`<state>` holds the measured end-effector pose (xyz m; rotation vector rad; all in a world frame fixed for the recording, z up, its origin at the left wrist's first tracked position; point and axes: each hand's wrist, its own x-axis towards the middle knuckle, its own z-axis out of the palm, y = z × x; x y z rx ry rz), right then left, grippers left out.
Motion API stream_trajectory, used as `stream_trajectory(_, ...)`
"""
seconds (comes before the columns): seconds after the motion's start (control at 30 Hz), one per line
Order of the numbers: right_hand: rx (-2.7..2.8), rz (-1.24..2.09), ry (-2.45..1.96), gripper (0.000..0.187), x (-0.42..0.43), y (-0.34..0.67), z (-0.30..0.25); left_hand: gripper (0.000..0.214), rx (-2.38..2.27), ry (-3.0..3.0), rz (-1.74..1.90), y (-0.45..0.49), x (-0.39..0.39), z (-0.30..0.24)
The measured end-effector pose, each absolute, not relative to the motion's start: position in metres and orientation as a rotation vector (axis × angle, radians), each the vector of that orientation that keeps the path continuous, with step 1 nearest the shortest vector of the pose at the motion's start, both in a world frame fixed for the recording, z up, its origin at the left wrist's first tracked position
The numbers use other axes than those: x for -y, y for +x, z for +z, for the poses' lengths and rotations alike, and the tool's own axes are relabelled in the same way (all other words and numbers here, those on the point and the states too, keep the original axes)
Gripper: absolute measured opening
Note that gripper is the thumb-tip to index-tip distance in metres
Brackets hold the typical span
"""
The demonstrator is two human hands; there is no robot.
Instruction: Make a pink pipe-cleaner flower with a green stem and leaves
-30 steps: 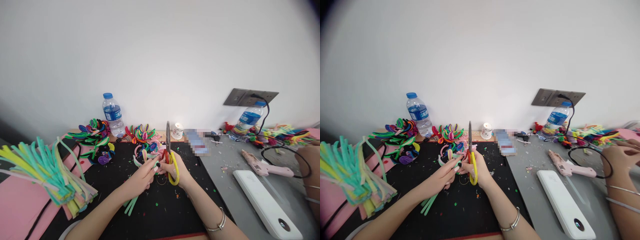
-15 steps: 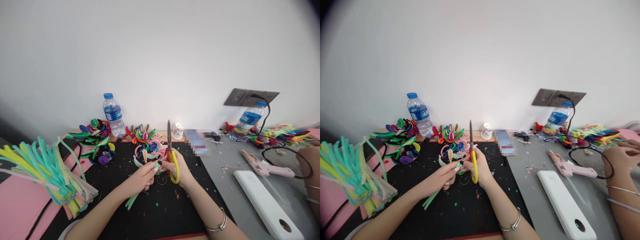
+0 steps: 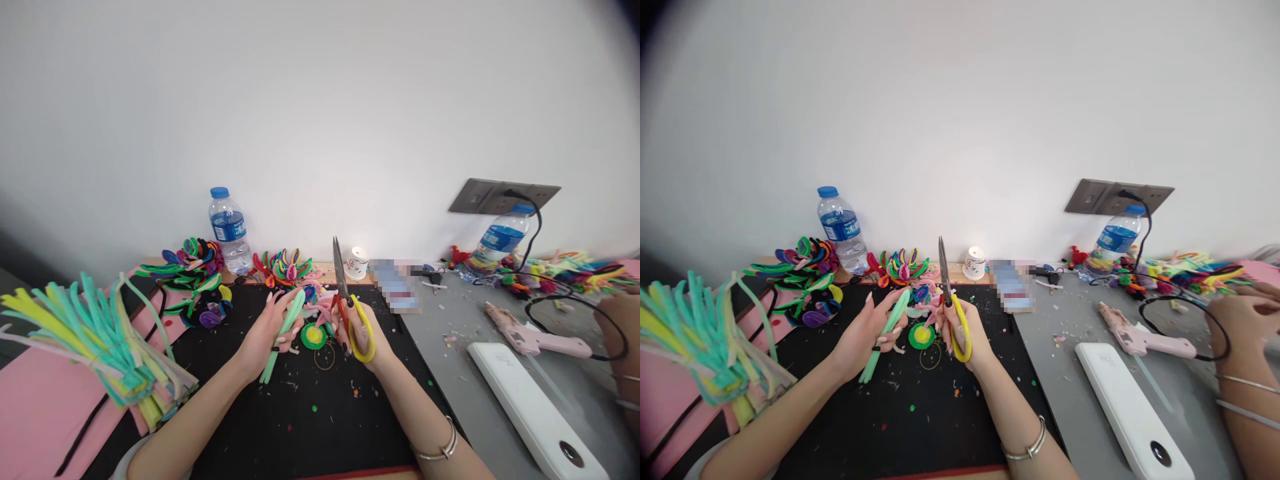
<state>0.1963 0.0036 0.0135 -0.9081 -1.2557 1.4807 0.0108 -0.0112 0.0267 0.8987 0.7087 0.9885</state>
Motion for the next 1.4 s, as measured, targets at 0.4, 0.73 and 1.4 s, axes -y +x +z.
stream_trajectory(0.4,1.363,1.882,-0.797,0.052,0.002,0.202,0.011,0.06,-0.673,1.001,1.362,0.0,0.009,0.029)
stream_trajectory(0.73,1.477,1.973,-0.897,0.048,0.014,0.205,0.015,0.059,-0.782,1.174,1.392,-0.002,0.008,0.022)
stream_trajectory(1.4,1.56,1.989,-0.886,0.05,0.014,0.203,0.025,0.062,-0.881,1.388,1.322,0.001,0.011,0.023)
